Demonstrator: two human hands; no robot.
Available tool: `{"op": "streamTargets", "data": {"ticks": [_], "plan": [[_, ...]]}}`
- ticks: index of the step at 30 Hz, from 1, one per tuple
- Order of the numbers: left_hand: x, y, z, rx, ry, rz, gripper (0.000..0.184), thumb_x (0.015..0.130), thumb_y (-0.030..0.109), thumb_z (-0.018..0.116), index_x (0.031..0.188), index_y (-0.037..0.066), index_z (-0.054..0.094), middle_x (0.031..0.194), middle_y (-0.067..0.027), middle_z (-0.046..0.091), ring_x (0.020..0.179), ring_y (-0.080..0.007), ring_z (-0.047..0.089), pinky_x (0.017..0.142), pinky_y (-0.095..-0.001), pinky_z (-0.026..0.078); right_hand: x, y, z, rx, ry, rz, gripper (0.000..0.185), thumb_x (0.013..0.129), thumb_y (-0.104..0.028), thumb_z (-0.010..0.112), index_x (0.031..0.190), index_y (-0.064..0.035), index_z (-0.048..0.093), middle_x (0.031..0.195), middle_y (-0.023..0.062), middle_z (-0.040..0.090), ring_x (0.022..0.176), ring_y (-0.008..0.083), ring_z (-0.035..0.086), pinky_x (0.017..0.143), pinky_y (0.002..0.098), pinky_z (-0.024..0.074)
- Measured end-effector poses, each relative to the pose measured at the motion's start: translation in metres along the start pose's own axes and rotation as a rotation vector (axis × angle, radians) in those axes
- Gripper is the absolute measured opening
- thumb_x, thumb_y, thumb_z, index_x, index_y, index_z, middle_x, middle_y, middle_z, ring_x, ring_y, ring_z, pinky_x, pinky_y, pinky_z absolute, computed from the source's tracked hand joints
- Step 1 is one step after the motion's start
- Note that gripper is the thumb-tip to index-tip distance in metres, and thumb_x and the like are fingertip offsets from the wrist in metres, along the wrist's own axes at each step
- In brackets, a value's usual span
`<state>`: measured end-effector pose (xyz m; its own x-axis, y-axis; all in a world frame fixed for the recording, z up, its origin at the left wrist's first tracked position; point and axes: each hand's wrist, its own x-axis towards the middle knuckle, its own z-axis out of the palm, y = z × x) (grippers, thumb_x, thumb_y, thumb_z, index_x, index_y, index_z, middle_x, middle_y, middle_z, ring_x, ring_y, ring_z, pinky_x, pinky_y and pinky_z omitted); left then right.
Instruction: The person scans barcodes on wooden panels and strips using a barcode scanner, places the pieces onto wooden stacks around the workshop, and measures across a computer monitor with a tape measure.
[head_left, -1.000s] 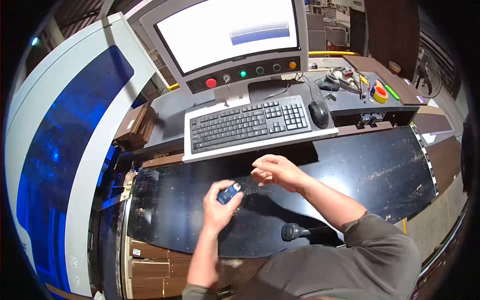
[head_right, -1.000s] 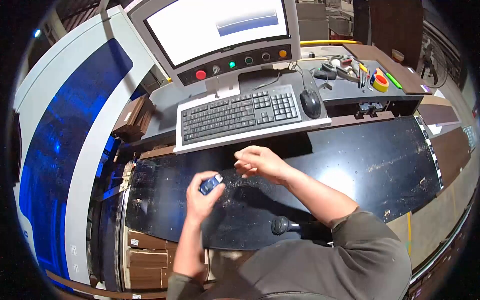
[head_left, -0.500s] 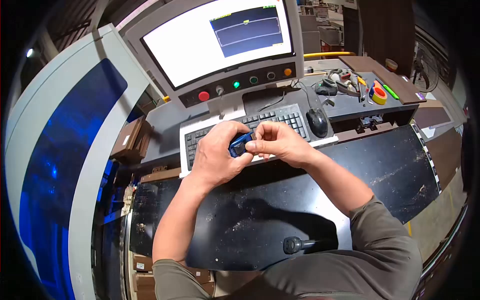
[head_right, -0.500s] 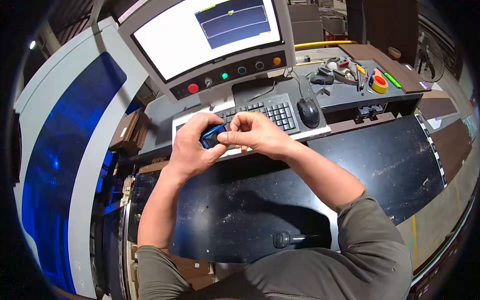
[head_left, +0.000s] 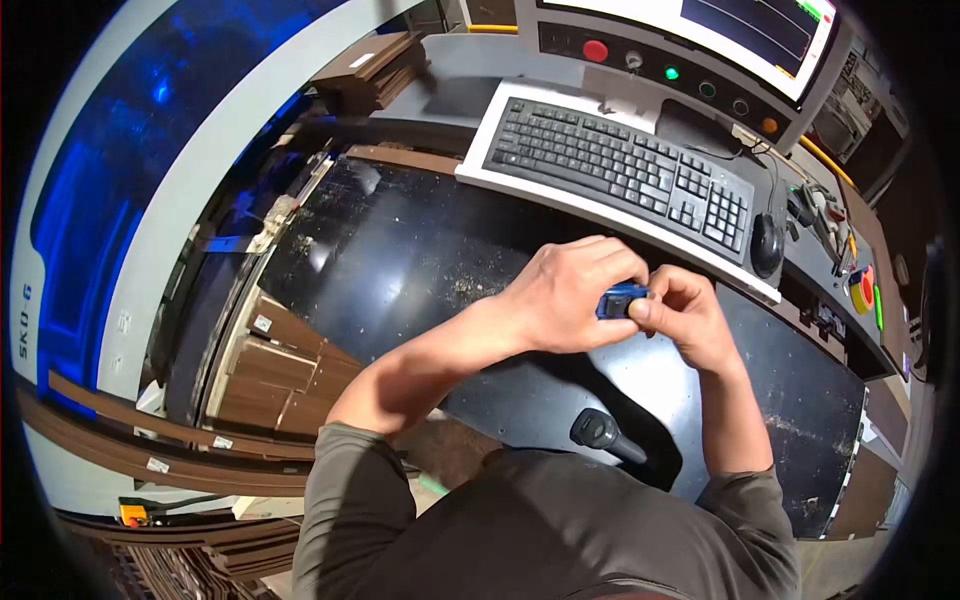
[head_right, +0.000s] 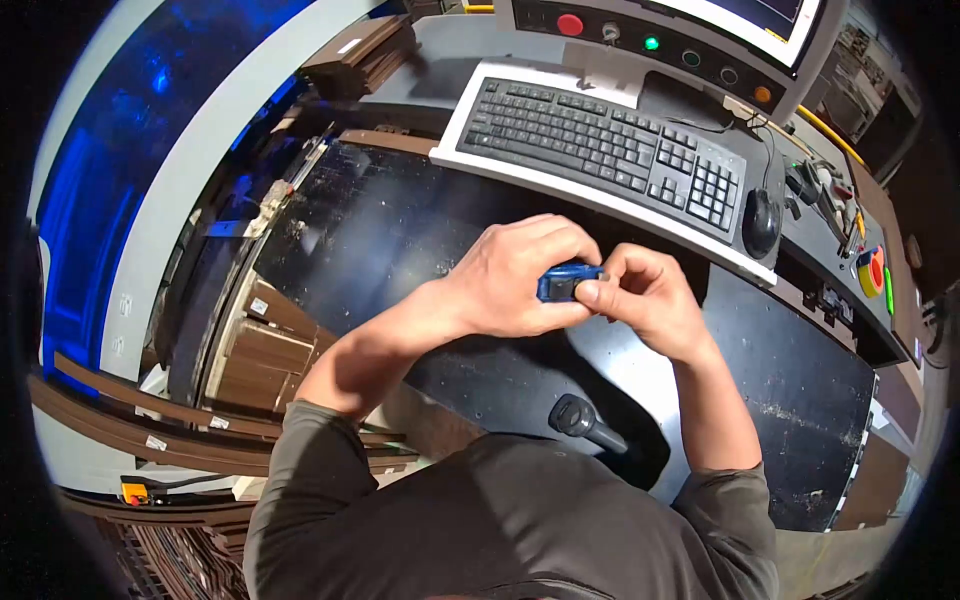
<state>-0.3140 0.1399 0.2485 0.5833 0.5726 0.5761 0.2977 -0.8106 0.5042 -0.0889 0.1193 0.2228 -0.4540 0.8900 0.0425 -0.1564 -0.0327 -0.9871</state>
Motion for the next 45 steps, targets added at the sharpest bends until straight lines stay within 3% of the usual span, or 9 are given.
{"op": "streamTargets", "data": {"ticks": [8, 16, 19, 21, 24, 25, 31, 40, 45], "plan": [[-0.073, 0.016, 0.023, -0.092, 0.030, -0.240, 0.036, 0.073, 0.015, 0.088, 0.101, 0.006, 0.067, 0.099, -0.0136, 0.072, 0.092, -0.0332, 0.071, 0.083, -0.0431, 0.058, -0.022, 0.045, 0.032, -0.128, -0.070, 0.094, 0.041, 0.091, -0.030, 0.083, 0.070, -0.0082, 0.054, 0.067, -0.0076, 0.046, 0.066, 0.0045, 0.041, 0.057, 0.0274, 0.0329], [-0.140, 0.012, 0.044, -0.097, 0.027, -0.474, 0.039, 0.078, 0.023, 0.090, 0.104, 0.008, 0.066, 0.099, -0.0125, 0.073, 0.089, -0.0285, 0.072, 0.081, -0.0392, 0.058, -0.027, 0.084, 0.010, -0.440, -0.081, 0.141, 0.033, 0.094, -0.035, 0.079, 0.090, -0.0033, 0.074, 0.077, 0.0038, 0.067, 0.078, 0.0123, 0.063, 0.073, 0.0315, 0.0505], [-0.170, 0.008, 0.052, -0.148, 0.125, -0.584, 0.035, 0.082, 0.023, 0.089, 0.104, 0.006, 0.068, 0.099, -0.0100, 0.074, 0.087, -0.0195, 0.070, 0.079, -0.0346, 0.056, 0.009, 0.127, -0.057, -0.951, 0.250, -0.218, 0.034, 0.086, -0.035, 0.081, 0.095, -0.0032, 0.077, 0.096, 0.0160, 0.074, 0.097, 0.0349, 0.070, 0.089, 0.0448, 0.0543], [-0.186, 0.013, 0.054, -0.189, 0.131, -0.774, 0.034, 0.081, 0.022, 0.088, 0.104, 0.006, 0.068, 0.097, -0.0072, 0.073, 0.086, -0.0161, 0.068, 0.078, -0.0331, 0.055, 0.041, 0.144, -0.103, -1.001, 0.404, -0.076, 0.050, 0.087, -0.046, 0.078, 0.115, -0.0040, 0.075, 0.114, 0.0207, 0.074, 0.114, 0.0404, 0.067, 0.099, 0.0455, 0.0525], [-0.206, 0.012, 0.065, -0.276, 0.255, -0.893, 0.034, 0.080, 0.020, 0.089, 0.103, 0.004, 0.070, 0.090, -0.0063, 0.072, 0.085, -0.0139, 0.068, 0.079, -0.0322, 0.055, 0.098, 0.185, -0.149, -1.595, 0.558, -0.020, 0.083, 0.091, -0.058, 0.071, 0.154, -0.0089, 0.046, 0.161, 0.0206, 0.043, 0.149, 0.0374, 0.039, 0.123, 0.0433, 0.0305], [-0.205, 0.017, 0.061, -0.227, 0.229, -0.965, 0.033, 0.080, 0.020, 0.089, 0.102, 0.004, 0.070, 0.090, -0.0063, 0.072, 0.084, -0.0136, 0.068, 0.079, -0.0317, 0.055, 0.111, 0.180, -0.157, -1.239, 0.416, 0.003, 0.082, 0.089, -0.058, 0.073, 0.151, -0.0107, 0.050, 0.160, 0.0177, 0.045, 0.149, 0.0384, 0.037, 0.125, 0.0451, 0.0263], [-0.210, 0.021, 0.062, -0.182, 0.257, -1.082, 0.031, 0.081, 0.019, 0.089, 0.102, 0.004, 0.070, 0.090, -0.0063, 0.074, 0.083, -0.0118, 0.068, 0.078, -0.0303, 0.056, 0.147, 0.180, -0.154, -1.593, 0.436, -0.396, 0.072, 0.084, -0.048, 0.082, 0.145, -0.0178, 0.059, 0.150, 0.0116, 0.055, 0.142, 0.0349, 0.045, 0.123, 0.0466, 0.0303], [-0.222, 0.012, 0.056, -0.160, 0.348, -1.067, 0.033, 0.081, 0.021, 0.089, 0.103, 0.006, 0.069, 0.091, -0.0086, 0.075, 0.084, -0.0157, 0.071, 0.079, -0.0318, 0.056, 0.047, 0.203, -0.110, -1.126, 0.272, 0.126, 0.062, 0.085, -0.039, 0.082, 0.130, 0.0000, 0.065, 0.130, 0.0272, 0.064, 0.127, 0.0437, 0.057, 0.107, 0.0517, 0.0451], [-0.182, 0.014, 0.038, -0.158, 0.303, -1.092, 0.036, 0.079, 0.019, 0.090, 0.103, 0.002, 0.068, 0.090, -0.0080, 0.075, 0.079, -0.0133, 0.070, 0.074, -0.0307, 0.057, -0.038, 0.200, -0.086, -1.206, 0.295, -0.099, 0.056, 0.083, -0.033, 0.084, 0.126, -0.0020, 0.065, 0.118, 0.0196, 0.063, 0.112, 0.0401, 0.055, 0.100, 0.0496, 0.0464]]}}
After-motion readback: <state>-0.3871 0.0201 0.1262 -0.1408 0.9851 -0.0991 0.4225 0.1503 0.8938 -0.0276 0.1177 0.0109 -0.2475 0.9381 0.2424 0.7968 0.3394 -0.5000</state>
